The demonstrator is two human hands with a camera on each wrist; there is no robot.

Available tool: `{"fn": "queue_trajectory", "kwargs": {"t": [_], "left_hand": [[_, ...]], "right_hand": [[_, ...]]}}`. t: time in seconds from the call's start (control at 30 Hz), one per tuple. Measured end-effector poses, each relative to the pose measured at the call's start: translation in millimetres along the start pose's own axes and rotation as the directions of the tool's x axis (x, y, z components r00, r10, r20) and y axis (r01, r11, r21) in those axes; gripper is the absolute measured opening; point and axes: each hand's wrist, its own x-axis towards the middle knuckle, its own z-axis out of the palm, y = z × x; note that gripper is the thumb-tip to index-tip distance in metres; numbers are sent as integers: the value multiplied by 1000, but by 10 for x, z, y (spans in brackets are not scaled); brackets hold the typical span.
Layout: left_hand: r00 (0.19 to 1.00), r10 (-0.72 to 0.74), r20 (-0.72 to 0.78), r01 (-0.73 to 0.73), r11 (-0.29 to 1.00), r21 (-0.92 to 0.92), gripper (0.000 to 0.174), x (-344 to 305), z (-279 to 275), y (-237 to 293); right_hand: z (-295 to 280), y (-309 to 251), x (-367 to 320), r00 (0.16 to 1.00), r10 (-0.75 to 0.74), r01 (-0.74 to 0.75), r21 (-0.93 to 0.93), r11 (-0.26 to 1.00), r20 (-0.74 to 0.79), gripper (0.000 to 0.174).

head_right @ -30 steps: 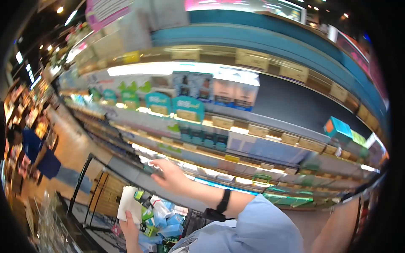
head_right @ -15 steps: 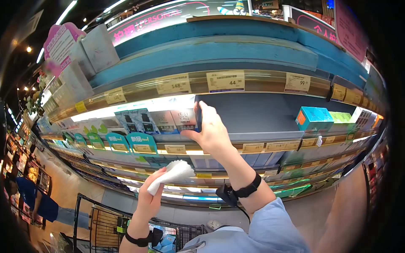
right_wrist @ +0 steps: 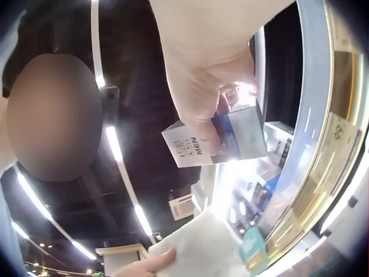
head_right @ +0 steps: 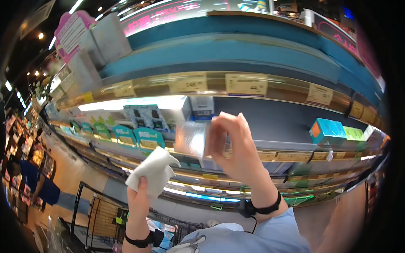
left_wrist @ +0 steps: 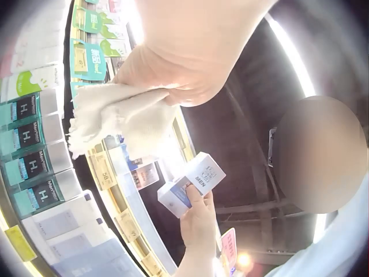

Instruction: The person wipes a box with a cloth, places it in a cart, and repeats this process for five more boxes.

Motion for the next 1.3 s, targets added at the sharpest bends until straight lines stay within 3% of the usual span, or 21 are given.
{"fn": "queue_trajectory", "kwargs": {"t": [0.07,0.1,0.13,0.2,0.23,0.27,0.33,0.37,0.43,0.47,0.57,0.63,0.8,0.87,0.93,1.0,1.07,1.13,1.2,1.27,1.3], "left_hand": [[979,-67,-194,52,995,-81,41,-103,-108,78],[965,-23,-263,-5,994,-106,43,-156,-136,101],[942,18,-335,-63,991,-122,46,-233,-167,120],[942,243,-230,-188,953,236,49,-427,-325,72],[923,385,17,-325,755,569,51,-465,-382,140],[872,405,275,-475,564,676,55,-443,-386,351],[915,348,204,-377,558,739,53,-567,-489,354],[927,342,154,-332,557,761,53,-648,-607,341],[971,232,-62,-151,789,596,50,-820,-873,272],[971,168,-171,-49,838,544,46,-925,-992,247],[933,265,-243,-95,834,543,45,-1218,-1234,188],[914,371,-164,-133,655,744,44,-1395,-1298,248],[868,367,-334,12,658,753,44,-1821,-1532,283],[811,486,-325,-37,597,801,45,-1988,-1612,226],[773,525,-356,-10,572,820,47,-2114,-1609,163],[733,578,-359,125,404,906,48,-2168,-1560,136],[730,559,-392,171,406,898,47,-2244,-1610,99],[714,543,-442,168,480,861,46,-2289,-1697,133],[698,522,-490,161,552,818,51,-2330,-1777,148],[744,425,-515,165,630,759,51,-2362,-1805,180],[767,410,-494,181,600,779,50,-2356,-1781,199]], "right_hand": [[83,-192,-107,987,-26,6,123,992,156,58],[169,-308,-142,967,-17,-66,315,947,253,61],[337,-376,-212,955,-23,-87,351,932,295,61],[738,-453,-316,932,-35,-112,377,919,362,62],[913,-519,-345,904,-46,-150,416,897,425,62],[1085,-561,-422,866,-70,-183,445,877,494,62],[1325,-765,-522,820,-67,-274,493,825,568,61],[1457,-830,-583,844,-106,-210,504,838,526,61],[1594,-1016,-640,814,-138,-221,520,825,565,59],[1642,-1114,-664,779,-144,-266,530,805,610,59],[1909,-1367,-810,723,-216,-293,575,764,656,58],[2092,-1545,-933,681,-281,-303,609,733,676,58],[2260,-1997,-1066,535,-425,-318,640,700,730,56],[2340,-2139,-1108,479,-470,-326,648,689,741,58],[2448,-2251,-1140,274,-406,-622,483,617,872,59],[2566,-2343,-1193,296,-471,-632,540,556,831,59],[2635,-2441,-1279,345,-483,-611,584,535,804,57],[2675,-2488,-1369,279,-509,-649,551,525,814,56],[2695,-2531,-1475,118,-448,-937,249,245,886,56],[2842,-2500,-1664,113,-461,-942,243,233,880,52],[2853,-2519,-1685,65,-388,-980,132,150,919,48]]}}
